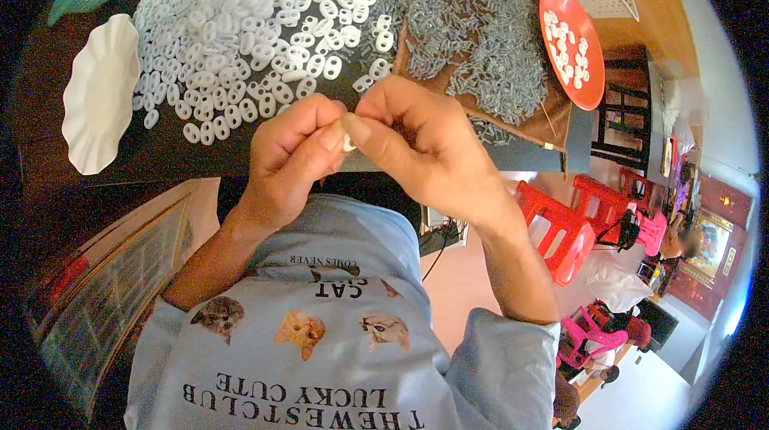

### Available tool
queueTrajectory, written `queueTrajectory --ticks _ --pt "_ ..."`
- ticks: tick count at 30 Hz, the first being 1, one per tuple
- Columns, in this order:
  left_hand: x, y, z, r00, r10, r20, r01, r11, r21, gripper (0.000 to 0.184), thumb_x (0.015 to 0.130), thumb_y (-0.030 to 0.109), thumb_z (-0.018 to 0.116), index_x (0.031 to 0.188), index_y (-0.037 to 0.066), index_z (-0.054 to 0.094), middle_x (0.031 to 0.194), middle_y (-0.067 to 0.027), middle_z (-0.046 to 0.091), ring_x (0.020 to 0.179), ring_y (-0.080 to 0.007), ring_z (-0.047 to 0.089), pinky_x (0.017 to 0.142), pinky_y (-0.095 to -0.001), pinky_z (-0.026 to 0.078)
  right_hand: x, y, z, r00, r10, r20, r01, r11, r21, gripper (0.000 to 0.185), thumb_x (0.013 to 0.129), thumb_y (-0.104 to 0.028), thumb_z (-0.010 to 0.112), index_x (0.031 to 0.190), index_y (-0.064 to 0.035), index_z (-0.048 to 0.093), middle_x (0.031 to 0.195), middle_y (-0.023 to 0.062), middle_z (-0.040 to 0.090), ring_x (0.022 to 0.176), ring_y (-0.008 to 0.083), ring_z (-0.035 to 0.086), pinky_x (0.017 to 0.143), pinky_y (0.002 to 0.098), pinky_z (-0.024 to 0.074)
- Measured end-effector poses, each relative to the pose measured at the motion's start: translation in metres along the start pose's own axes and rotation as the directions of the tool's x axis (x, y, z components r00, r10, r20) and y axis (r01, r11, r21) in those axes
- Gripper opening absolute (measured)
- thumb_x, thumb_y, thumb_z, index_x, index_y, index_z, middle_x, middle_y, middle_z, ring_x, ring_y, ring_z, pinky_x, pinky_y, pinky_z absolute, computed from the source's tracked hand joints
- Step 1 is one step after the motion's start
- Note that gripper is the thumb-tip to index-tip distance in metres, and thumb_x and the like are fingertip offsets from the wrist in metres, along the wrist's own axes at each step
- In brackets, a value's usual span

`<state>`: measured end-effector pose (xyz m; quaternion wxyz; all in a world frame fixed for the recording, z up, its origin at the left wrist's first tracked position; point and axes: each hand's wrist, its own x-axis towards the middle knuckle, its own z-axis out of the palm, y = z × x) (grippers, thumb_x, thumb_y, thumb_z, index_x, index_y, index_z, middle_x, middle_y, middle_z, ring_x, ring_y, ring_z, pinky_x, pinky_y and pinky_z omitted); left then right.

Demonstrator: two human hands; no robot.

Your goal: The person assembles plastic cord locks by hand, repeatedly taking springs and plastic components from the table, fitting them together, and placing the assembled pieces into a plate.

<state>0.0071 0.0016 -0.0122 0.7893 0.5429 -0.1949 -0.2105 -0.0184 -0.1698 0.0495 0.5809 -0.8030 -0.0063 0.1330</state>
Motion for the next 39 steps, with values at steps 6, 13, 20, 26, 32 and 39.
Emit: queueTrajectory --ticks 6,13,20,26,32,39 --pt "0.000 0.000 -0.001 0.999 -0.026 0.021 0.026 1.000 0.000 0.015 0.096 0.013 0.050 0.086 0.002 0.054 0.065 0.0048 0.042 0.060 -0.0027 0.035 0.051 -0.0225 0.030 0.000 -0.001 0.000 0.998 -0.040 -0.040 0.041 0.999 0.028 0.013 0.092 -0.011 0.061 0.085 -0.0001 0.056 0.068 -0.0028 0.048 0.062 0.0041 0.041 0.052 0.0232 0.0344" --pt "0.000 0.005 0.000 0.998 -0.056 0.014 0.056 0.998 0.024 0.019 0.097 0.019 0.049 0.086 0.005 0.054 0.067 0.0051 0.044 0.059 -0.0030 0.037 0.052 -0.0204 0.031 -0.005 0.003 -0.003 0.985 -0.169 -0.040 0.163 0.979 -0.121 0.008 0.091 -0.007 0.060 0.088 -0.0001 0.058 0.073 0.0012 0.053 0.067 0.0073 0.047 0.057 0.0258 0.0400" --pt "0.001 0.006 -0.002 0.997 -0.070 0.043 0.066 0.995 0.081 0.017 0.096 0.013 0.048 0.082 0.004 0.051 0.067 0.0036 0.043 0.058 -0.0037 0.036 0.052 -0.0212 0.031 0.020 -0.003 -0.053 0.953 -0.097 -0.288 0.030 0.973 -0.227 0.015 0.091 -0.013 0.060 0.085 0.0011 0.060 0.073 -0.0004 0.057 0.069 0.0064 0.049 0.061 0.0240 0.0409" --pt "0.000 0.003 -0.001 0.997 -0.070 0.032 0.068 0.997 0.045 0.016 0.096 0.012 0.047 0.082 0.004 0.051 0.067 0.0038 0.042 0.056 -0.0032 0.035 0.050 -0.0212 0.029 0.072 0.018 -0.120 0.924 -0.200 -0.327 0.004 0.858 -0.514 0.020 0.092 -0.017 0.059 0.087 0.0031 0.059 0.070 0.0022 0.057 0.067 0.0083 0.048 0.060 0.0270 0.0409" --pt "0.001 0.002 -0.002 0.995 -0.088 0.046 0.088 0.996 0.007 0.017 0.096 0.012 0.047 0.082 0.003 0.051 0.067 0.0034 0.042 0.056 -0.0034 0.035 0.050 -0.0212 0.029 0.080 0.030 -0.142 0.945 -0.272 -0.180 0.051 0.668 -0.743 0.015 0.087 -0.012 0.058 0.095 0.0013 0.061 0.083 0.0167 0.065 0.076 0.0269 0.063 0.071 0.0357 0.0487" --pt "0.002 0.003 -0.003 0.993 -0.100 0.059 0.102 0.994 -0.030 0.018 0.096 0.014 0.047 0.083 0.003 0.052 0.069 0.0027 0.043 0.058 -0.0039 0.035 0.051 -0.0216 0.029 0.093 0.037 -0.146 0.949 -0.309 -0.055 0.105 0.477 -0.873 0.016 0.085 -0.012 0.057 0.095 -0.0002 0.061 0.095 0.0224 0.064 0.089 0.0401 0.062 0.078 0.0463 0.0487"
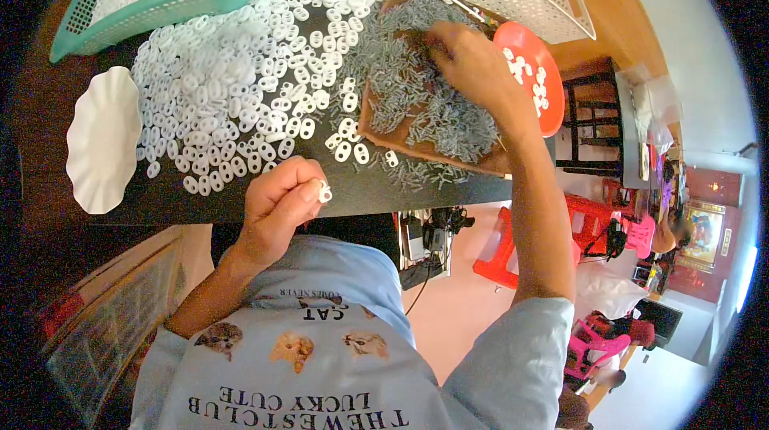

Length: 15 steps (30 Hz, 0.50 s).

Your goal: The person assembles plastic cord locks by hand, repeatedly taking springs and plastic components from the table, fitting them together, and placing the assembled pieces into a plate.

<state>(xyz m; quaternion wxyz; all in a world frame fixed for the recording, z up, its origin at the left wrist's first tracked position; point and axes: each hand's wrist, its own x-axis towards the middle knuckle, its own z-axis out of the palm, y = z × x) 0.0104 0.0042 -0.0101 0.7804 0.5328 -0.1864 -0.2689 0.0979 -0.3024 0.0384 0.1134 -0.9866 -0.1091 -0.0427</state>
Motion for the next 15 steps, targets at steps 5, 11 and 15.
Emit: queueTrajectory --ticks 5,11,15 --pt "0.001 0.000 0.000 1.000 0.012 0.005 -0.012 1.000 0.005 0.018 0.096 0.013 0.047 0.083 0.003 0.052 0.070 0.0025 0.043 0.059 -0.0042 0.035 0.053 -0.0217 0.030 0.006 -0.006 -0.009 0.992 0.090 0.085 -0.073 0.980 -0.186 0.015 0.085 -0.013 0.054 0.089 0.0003 0.060 0.091 0.0226 0.064 0.088 0.0418 0.061 0.076 0.0502 0.0471" --pt "0.000 -0.002 -0.001 1.000 0.013 0.007 -0.013 1.000 0.009 0.017 0.096 0.013 0.047 0.083 0.003 0.052 0.070 0.0022 0.044 0.060 -0.0045 0.036 0.053 -0.0216 0.030 0.016 -0.002 -0.001 0.995 -0.062 0.081 0.073 0.988 -0.138 0.016 0.085 -0.015 0.053 0.085 0.0000 0.059 0.083 0.0226 0.063 0.083 0.0421 0.061 0.074 0.0513 0.0472" --pt "0.001 -0.001 -0.001 1.000 0.003 0.005 -0.003 1.000 0.019 0.017 0.096 0.013 0.047 0.083 0.003 0.052 0.070 0.0022 0.044 0.060 -0.0046 0.036 0.053 -0.0216 0.030 0.024 0.009 0.005 0.992 -0.041 0.119 0.062 0.982 -0.177 0.017 0.085 -0.016 0.055 0.084 -0.0001 0.059 0.083 0.0227 0.063 0.083 0.0418 0.061 0.074 0.0508 0.0474"
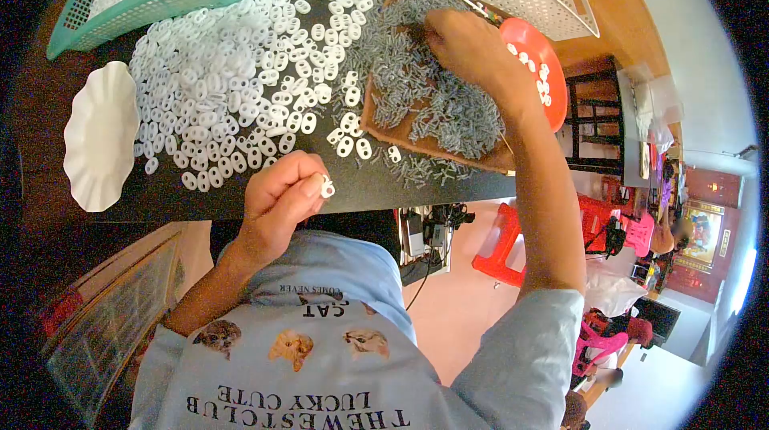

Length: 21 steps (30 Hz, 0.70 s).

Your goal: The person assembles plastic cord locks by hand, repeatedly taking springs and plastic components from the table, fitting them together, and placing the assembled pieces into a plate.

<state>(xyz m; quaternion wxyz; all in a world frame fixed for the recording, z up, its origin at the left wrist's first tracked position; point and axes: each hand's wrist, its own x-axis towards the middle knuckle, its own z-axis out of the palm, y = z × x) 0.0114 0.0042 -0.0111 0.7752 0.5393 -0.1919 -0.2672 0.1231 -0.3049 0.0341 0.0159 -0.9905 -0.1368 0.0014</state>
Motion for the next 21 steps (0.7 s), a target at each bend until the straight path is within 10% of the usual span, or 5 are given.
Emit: queueTrajectory --ticks 21 --pt "-0.001 -0.001 0.000 1.000 -0.019 -0.006 0.019 1.000 -0.014 0.017 0.097 0.014 0.047 0.086 0.003 0.053 0.069 0.0028 0.044 0.058 -0.0039 0.036 0.051 -0.0207 0.030 0.002 -0.006 -0.016 0.995 -0.018 -0.093 0.030 0.992 0.125 0.014 0.078 -0.009 0.059 0.088 0.0011 0.057 0.068 0.0146 0.057 0.064 0.0239 0.058 0.060 0.0370 0.0454"
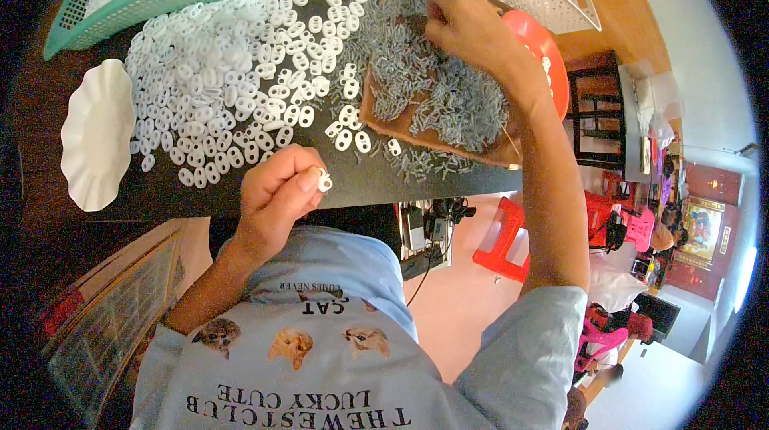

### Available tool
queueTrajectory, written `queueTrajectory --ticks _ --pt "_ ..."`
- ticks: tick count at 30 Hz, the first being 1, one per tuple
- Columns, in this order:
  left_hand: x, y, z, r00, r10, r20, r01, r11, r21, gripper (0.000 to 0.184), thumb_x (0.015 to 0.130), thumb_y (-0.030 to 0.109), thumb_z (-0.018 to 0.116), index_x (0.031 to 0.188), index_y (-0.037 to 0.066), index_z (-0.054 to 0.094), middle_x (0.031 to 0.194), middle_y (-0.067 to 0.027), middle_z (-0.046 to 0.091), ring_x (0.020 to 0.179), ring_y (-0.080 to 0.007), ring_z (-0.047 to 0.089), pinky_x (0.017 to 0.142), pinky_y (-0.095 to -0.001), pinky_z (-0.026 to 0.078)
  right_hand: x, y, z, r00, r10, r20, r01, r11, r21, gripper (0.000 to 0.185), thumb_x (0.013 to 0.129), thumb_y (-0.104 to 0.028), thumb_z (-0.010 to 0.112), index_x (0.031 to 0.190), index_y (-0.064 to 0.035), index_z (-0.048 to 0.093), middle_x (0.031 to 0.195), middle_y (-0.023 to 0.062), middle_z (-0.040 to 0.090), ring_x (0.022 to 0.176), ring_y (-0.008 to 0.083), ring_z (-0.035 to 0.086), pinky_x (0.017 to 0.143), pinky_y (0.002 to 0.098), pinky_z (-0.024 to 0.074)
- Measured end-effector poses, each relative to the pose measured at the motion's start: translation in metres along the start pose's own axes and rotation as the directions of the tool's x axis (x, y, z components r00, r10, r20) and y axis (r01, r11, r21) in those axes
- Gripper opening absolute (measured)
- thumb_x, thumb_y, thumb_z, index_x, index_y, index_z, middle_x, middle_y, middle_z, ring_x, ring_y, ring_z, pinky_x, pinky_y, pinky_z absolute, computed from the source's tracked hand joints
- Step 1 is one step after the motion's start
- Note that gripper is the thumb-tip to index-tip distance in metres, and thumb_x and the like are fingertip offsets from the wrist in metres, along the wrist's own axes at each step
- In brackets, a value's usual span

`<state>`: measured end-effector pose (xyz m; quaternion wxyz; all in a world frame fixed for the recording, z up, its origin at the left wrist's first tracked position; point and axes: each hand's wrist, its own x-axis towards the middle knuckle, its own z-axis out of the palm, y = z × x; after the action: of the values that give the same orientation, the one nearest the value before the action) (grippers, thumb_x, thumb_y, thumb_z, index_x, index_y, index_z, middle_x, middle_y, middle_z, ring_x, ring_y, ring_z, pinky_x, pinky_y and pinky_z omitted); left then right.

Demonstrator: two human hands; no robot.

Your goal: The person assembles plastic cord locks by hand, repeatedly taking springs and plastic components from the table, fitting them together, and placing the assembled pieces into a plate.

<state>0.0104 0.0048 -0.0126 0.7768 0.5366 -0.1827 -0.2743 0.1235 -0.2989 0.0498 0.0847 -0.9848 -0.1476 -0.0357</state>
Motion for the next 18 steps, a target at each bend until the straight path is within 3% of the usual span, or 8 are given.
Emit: queueTrajectory --ticks 2,5,7,8,10,11,16,18 --pt "0.000 0.000 0.000 1.000 -0.004 -0.012 0.004 1.000 -0.002 0.016 0.097 0.014 0.046 0.086 0.003 0.053 0.069 0.0027 0.044 0.058 -0.0036 0.035 0.050 -0.0203 0.029 -0.001 0.000 0.004 1.000 -0.002 0.014 0.002 1.000 -0.001 0.014 0.079 -0.007 0.058 0.090 0.0012 0.057 0.068 0.0126 0.058 0.064 0.0225 0.058 0.061 0.0365 0.0460" --pt "0.001 0.000 0.002 0.999 -0.004 -0.040 0.004 1.000 -0.011 0.016 0.097 0.014 0.046 0.088 0.003 0.053 0.069 0.0026 0.045 0.056 -0.0030 0.035 0.049 -0.0194 0.027 -0.006 -0.009 0.010 0.993 -0.074 -0.089 0.087 0.984 0.156 0.011 0.085 -0.007 0.058 0.093 0.0000 0.058 0.070 0.0050 0.059 0.065 0.0148 0.058 0.057 0.0306 0.0462" --pt "0.001 0.003 0.002 0.999 -0.007 -0.041 0.007 1.000 -0.020 0.016 0.099 0.015 0.046 0.090 0.002 0.053 0.069 0.0024 0.045 0.055 -0.0027 0.034 0.049 -0.0189 0.027 -0.015 -0.046 -0.011 0.982 0.157 0.109 -0.188 0.889 0.418 0.008 0.086 -0.009 0.058 0.088 -0.0012 0.059 0.068 0.0072 0.059 0.063 0.0163 0.061 0.059 0.0303 0.0497" --pt "0.001 0.002 0.002 0.999 -0.016 -0.051 0.015 1.000 -0.021 0.016 0.099 0.015 0.046 0.090 0.002 0.053 0.069 0.0024 0.045 0.055 -0.0027 0.034 0.049 -0.0189 0.027 -0.019 -0.060 -0.017 0.981 0.152 0.118 -0.188 0.885 0.425 0.008 0.086 -0.009 0.058 0.088 -0.0012 0.059 0.068 0.0072 0.059 0.063 0.0163 0.061 0.059 0.0303 0.0497" --pt "0.002 -0.001 0.003 0.998 0.025 -0.059 -0.028 0.998 -0.050 0.016 0.099 0.015 0.046 0.091 0.002 0.052 0.069 0.0024 0.045 0.055 -0.0027 0.034 0.048 -0.0190 0.027 -0.029 -0.086 -0.025 0.944 0.242 0.224 -0.329 0.753 0.571 0.006 0.089 -0.007 0.057 0.086 -0.0025 0.058 0.070 -0.0007 0.057 0.065 0.0063 0.057 0.056 0.0222 0.0473" --pt "0.002 -0.003 0.003 0.997 0.053 -0.054 -0.055 0.998 -0.031 0.016 0.100 0.014 0.045 0.093 0.002 0.052 0.069 0.0023 0.045 0.055 -0.0027 0.034 0.049 -0.0191 0.028 -0.037 -0.102 -0.024 0.936 0.288 0.203 -0.346 0.639 0.687 0.008 0.089 -0.007 0.061 0.083 -0.0034 0.057 0.070 -0.0019 0.057 0.064 0.0049 0.055 0.055 0.0201 0.0441" --pt "0.002 -0.001 0.004 0.997 0.036 -0.061 -0.041 0.996 -0.075 0.016 0.100 0.015 0.045 0.094 0.002 0.052 0.070 0.0021 0.046 0.056 -0.0030 0.035 0.049 -0.0192 0.029 -0.068 -0.132 -0.009 0.949 0.221 0.226 -0.314 0.582 0.750 0.015 0.089 -0.012 0.067 0.084 -0.0014 0.058 0.072 -0.0024 0.056 0.063 0.0034 0.049 0.055 0.0189 0.0394" --pt "0.002 -0.002 0.006 0.997 0.033 -0.067 -0.039 0.995 -0.092 0.016 0.100 0.015 0.046 0.094 0.002 0.052 0.070 0.0021 0.046 0.056 -0.0032 0.035 0.049 -0.0193 0.029 -0.076 -0.144 -0.003 0.938 0.231 0.259 -0.337 0.430 0.838 0.013 0.090 -0.012 0.065 0.088 -0.0001 0.059 0.073 -0.0021 0.057 0.063 0.0034 0.048 0.055 0.0190 0.0389"
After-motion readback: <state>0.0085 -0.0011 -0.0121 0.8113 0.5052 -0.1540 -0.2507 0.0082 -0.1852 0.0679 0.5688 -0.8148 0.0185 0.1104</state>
